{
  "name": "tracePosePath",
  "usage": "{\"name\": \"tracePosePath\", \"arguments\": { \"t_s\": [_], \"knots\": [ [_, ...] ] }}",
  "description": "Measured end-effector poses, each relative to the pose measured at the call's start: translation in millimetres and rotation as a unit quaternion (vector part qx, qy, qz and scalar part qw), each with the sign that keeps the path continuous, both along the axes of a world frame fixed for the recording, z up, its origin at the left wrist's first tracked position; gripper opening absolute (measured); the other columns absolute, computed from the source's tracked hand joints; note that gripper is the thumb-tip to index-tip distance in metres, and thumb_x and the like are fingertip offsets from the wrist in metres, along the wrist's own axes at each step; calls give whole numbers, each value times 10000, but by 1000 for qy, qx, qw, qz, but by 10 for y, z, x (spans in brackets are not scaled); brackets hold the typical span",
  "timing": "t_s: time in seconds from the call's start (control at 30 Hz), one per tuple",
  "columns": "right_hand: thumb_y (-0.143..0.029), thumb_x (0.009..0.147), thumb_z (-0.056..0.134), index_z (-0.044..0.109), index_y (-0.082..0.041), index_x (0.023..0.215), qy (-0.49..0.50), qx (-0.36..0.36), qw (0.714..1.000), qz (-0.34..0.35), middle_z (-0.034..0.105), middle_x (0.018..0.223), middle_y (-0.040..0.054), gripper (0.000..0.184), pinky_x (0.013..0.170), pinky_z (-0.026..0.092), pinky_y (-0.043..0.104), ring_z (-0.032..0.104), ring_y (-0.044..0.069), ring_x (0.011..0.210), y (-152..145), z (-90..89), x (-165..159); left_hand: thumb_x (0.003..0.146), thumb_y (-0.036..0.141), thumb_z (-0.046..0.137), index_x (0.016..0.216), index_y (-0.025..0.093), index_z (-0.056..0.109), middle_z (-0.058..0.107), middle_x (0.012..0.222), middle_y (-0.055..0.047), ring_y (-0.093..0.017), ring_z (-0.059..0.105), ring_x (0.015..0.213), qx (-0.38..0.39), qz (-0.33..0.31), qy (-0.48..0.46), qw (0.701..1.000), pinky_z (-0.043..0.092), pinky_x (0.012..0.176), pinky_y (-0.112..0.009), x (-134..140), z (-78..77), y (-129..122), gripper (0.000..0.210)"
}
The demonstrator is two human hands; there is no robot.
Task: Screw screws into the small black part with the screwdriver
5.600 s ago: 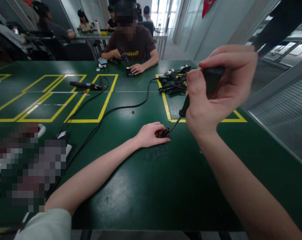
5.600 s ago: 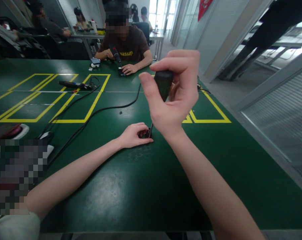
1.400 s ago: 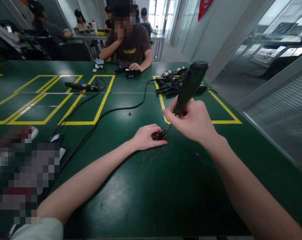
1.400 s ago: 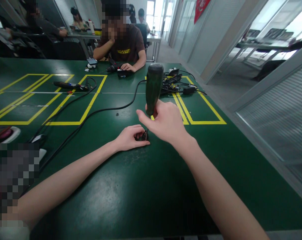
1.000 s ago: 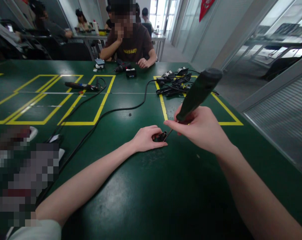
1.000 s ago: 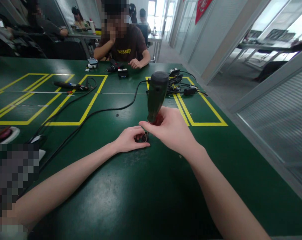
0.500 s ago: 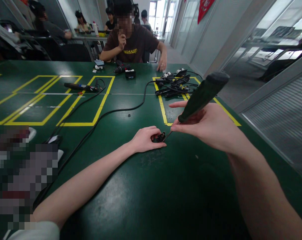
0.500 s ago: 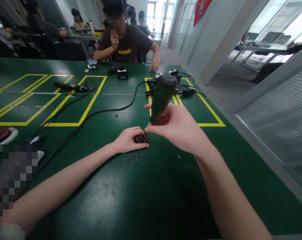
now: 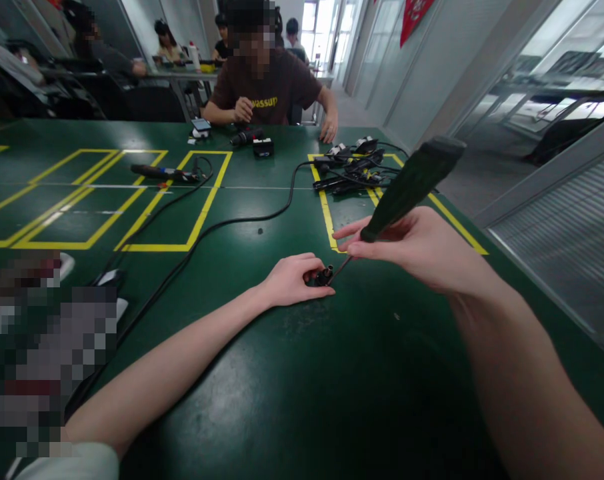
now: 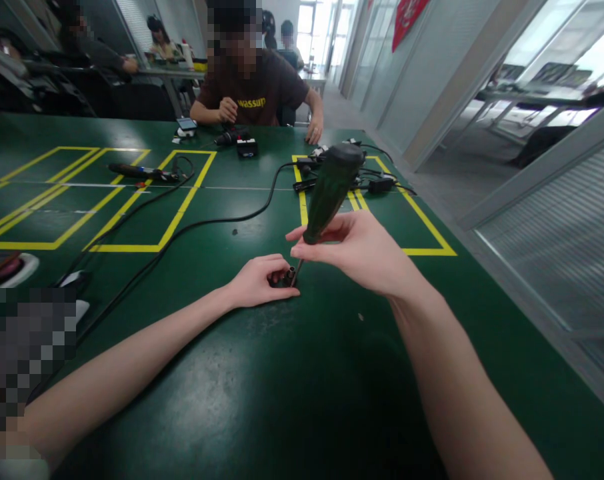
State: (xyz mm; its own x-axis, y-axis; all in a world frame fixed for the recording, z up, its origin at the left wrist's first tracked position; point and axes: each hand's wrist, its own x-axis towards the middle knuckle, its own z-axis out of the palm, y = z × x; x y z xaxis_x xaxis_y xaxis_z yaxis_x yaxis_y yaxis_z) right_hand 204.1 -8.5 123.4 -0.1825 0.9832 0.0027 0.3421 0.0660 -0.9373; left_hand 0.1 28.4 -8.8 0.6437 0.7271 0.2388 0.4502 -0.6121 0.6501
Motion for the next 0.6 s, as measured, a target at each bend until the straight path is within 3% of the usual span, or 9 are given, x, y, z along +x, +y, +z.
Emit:
{"name": "tracePosePath", "arguments": {
  "t_s": [0.13,0.33,0.43,0.6],
  "knots": [
    [-476,482,1005,803,-191,706,38,10,998,-53,798,736,46,415,710,630,354,746,229,718,38,-54,-21,846,534,786,802,182,627,578,798,17,-127,523,679,-5,0,2,1000,384,631,-249,-5,-2,5,389],
    [-380,511,1012,775,-203,999,53,-4,999,0,800,725,19,570,665,624,327,780,235,709,11,4,-19,843,520,789,806,182,627,573,802,19,-128,519,686,-5,-3,-4,1000,379,630,-248,-10,4,-4,376],
    [-366,569,990,759,-216,994,55,-11,997,43,822,782,33,507,671,638,333,798,245,750,-22,43,-9,847,536,775,814,187,629,569,794,19,-131,519,681,-5,-1,0,1000,375,621,-249,-7,6,-4,380],
    [-407,655,934,788,-215,763,8,7,997,74,830,820,53,265,680,645,334,787,241,773,-27,25,14,836,532,790,801,184,625,567,801,20,-130,518,683,7,-1,-2,1000,369,627,-253,-2,-15,11,386]
  ]
}}
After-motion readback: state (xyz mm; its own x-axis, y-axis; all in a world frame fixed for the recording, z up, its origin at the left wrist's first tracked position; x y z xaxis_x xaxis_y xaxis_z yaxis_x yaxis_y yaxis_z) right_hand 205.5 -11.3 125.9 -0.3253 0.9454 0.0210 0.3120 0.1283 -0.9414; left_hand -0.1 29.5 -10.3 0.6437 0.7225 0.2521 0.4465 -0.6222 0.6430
